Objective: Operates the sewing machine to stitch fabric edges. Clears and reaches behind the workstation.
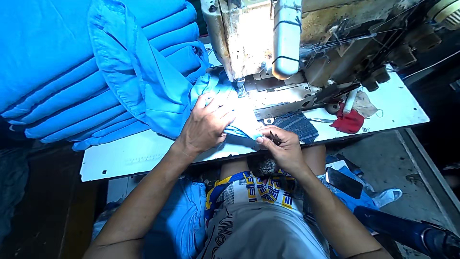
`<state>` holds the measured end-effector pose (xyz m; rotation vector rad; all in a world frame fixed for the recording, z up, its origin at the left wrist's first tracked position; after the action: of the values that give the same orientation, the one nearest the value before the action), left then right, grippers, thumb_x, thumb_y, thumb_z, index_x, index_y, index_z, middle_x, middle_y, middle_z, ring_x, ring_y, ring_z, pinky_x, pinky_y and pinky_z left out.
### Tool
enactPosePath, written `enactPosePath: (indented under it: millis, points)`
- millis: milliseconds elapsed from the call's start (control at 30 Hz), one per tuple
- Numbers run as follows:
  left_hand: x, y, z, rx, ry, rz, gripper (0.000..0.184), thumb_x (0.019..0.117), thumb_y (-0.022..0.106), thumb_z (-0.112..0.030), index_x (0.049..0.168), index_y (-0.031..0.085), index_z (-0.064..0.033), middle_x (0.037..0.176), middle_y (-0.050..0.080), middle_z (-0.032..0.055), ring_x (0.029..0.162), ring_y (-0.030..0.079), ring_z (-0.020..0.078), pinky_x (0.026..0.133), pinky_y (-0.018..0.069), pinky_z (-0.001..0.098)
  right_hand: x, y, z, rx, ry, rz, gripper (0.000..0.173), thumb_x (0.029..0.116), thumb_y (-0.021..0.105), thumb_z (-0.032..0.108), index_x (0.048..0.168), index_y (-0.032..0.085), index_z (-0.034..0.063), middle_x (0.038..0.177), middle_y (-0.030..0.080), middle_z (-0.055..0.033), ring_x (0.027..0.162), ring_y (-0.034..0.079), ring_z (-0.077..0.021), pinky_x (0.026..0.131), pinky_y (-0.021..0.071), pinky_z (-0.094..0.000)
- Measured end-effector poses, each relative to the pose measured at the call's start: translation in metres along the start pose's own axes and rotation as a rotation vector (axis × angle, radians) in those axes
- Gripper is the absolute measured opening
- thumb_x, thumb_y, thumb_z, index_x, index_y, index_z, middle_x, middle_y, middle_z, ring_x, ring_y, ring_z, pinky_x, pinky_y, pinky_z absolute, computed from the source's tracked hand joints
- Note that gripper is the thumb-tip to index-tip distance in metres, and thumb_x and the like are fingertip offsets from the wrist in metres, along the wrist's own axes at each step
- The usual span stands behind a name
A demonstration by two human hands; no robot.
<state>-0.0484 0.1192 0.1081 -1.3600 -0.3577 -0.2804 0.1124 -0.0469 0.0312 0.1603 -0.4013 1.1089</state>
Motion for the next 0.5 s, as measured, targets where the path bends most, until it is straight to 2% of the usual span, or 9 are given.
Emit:
enactPosePath:
  millis: [133, 333, 433, 500]
  points:
    - [0.009, -0.002, 0.017, -0.034, -0.01, 0.019, 0.021, 0.0923, 0.056, -0.015, 0.101, 0.075, -0.0079, 0.103, 0.074, 0.0085, 0.108, 0.066, 0.0308, 0.112, 0.0381, 0.056, 0.016, 0.004, -0.007, -0.018, 0.005, -0.011, 0.011, 0.0956, 0.068, 0.005, 0.104, 0.075, 0.0038, 0.103, 0.073, -0.0047, 0.078, 0.067, -0.0102, 0.067, 0.0585, -0.026]
    - [0.005, -0.003, 0.027, -0.167, 0.002, -0.096, 0.021, 0.0948, 0.06, -0.013, 0.107, 0.077, -0.0106, 0.11, 0.074, 0.0073, 0.117, 0.064, 0.0284, 0.114, 0.0398, 0.0509, 0.03, 0.009, -0.012, -0.003, -0.037, -0.012, 0.012, 0.0967, 0.067, 0.003, 0.106, 0.073, 0.0014, 0.105, 0.073, -0.0065, 0.079, 0.067, -0.0106, 0.069, 0.0589, -0.0264]
    - [0.0, 0.004, 0.027, -0.276, 0.061, -0.139, 0.017, 0.0966, 0.062, -0.009, 0.099, 0.079, -0.0101, 0.098, 0.075, 0.0066, 0.11, 0.065, 0.0284, 0.117, 0.0358, 0.0507, 0.03, 0.01, -0.011, -0.014, -0.053, -0.01, 0.011, 0.0965, 0.066, 0.002, 0.105, 0.073, 0.001, 0.107, 0.072, -0.0067, 0.08, 0.068, -0.0107, 0.07, 0.0591, -0.0263]
    - [0.0, 0.004, 0.026, -0.25, 0.06, -0.136, 0.017, 0.0973, 0.061, -0.009, 0.098, 0.078, -0.0098, 0.096, 0.075, 0.0065, 0.109, 0.065, 0.0289, 0.117, 0.0358, 0.0509, 0.031, 0.01, -0.011, -0.019, -0.06, -0.014, 0.011, 0.0963, 0.066, 0.002, 0.105, 0.073, 0.001, 0.107, 0.073, -0.0067, 0.081, 0.068, -0.0107, 0.071, 0.059, -0.0265]
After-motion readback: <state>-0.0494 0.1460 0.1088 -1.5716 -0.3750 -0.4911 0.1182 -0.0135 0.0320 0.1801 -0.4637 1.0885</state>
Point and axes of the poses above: each hand's wrist, its own x-axis towards the middle knuckle, its own y-axis out of the palm, z = x × y, the point moved 3 cm from there along x, towards the middle knuckle
